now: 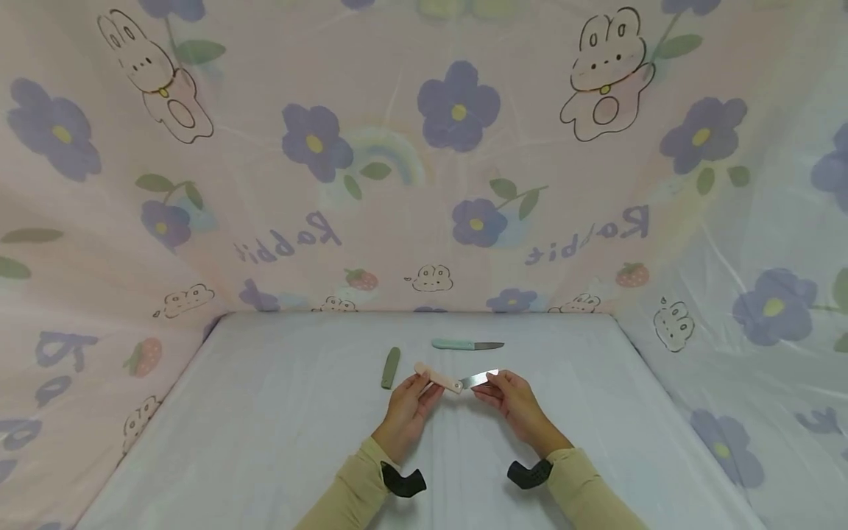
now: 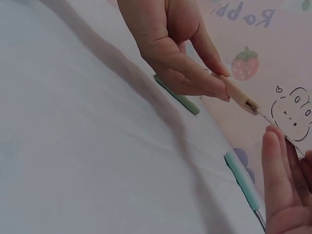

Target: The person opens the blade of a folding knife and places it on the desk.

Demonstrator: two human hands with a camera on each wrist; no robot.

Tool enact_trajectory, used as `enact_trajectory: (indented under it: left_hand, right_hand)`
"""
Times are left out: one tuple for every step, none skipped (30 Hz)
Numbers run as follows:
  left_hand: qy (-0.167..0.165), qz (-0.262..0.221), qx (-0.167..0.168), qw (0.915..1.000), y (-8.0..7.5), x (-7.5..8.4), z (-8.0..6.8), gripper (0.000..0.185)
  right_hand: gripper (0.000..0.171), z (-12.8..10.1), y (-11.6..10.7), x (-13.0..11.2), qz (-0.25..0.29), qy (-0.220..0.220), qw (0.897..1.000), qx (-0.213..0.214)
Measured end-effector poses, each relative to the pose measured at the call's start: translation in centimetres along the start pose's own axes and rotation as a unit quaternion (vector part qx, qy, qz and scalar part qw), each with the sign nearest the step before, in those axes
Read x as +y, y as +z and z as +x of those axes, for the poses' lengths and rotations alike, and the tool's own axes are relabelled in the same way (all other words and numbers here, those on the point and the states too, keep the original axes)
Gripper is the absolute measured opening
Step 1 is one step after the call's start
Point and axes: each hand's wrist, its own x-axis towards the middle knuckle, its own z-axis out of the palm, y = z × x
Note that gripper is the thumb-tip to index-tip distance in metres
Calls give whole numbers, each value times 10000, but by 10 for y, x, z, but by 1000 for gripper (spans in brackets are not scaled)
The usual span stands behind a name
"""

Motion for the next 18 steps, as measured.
enact_trajectory:
  left_hand:
    - [12,-82,57,9999,2,-1,0,25]
    - [33,-150,87,9998,3,-2,1,24]
    - [53,-232,116,9996,5,-3,1,24]
    - [85,-314,143,9994,7,-4,1,24]
    - [123,-384,190,9990,9,-5,1,24]
    - [186,-453,218,9986,11,-6,1,24]
    - [230,-511,259,9981,13,-7,1,25]
    - [282,-554,297,9976,15,-8,1,26]
    - [318,-596,355,9971,17,-9,1,27]
    - [358,-631,386,9966,18,-10,1,28]
    - [393,-667,409,9962,19,-11,1,28]
    - [414,-714,433,9956,20,-12,1,29]
    - [413,-757,465,9952,22,-13,1,29]
    - [409,-823,487,9946,22,-13,2,30]
    - [396,-887,487,9941,23,-14,2,30]
    - [405,-963,467,9934,24,-14,3,31]
    - [397,-1035,470,9927,25,-14,3,31]
    - [392,-1097,471,9921,26,-14,3,30]
  right_hand:
    - [16,0,0,0,69,24,10000,43]
    - [17,0,1,-1,134,29,9999,99]
    - [18,1,1,-1,189,28,9997,155]
    - [20,1,1,-1,258,25,9994,209]
    - [22,1,1,-2,317,17,9992,252]
    - [24,1,2,-2,396,12,9988,299]
    - [26,1,2,-2,467,1,9983,348]
    - [27,1,2,-2,512,-10,9979,399]
    - [28,1,3,-2,543,-24,9976,431]
    - [26,1,3,-2,587,-40,9971,480]
    - [24,1,4,-2,628,-64,9967,517]
    - [22,1,4,-1,690,-83,9960,558]
    - [19,1,5,-1,752,-98,9953,599]
    - [17,1,6,-1,820,-122,9946,624]
    - [15,1,6,-1,904,-139,9937,649]
    - [16,1,7,-1,983,-152,9927,677]
    - [16,1,7,0,1068,-183,9917,694]
    - [17,1,7,0,1135,-229,9908,706]
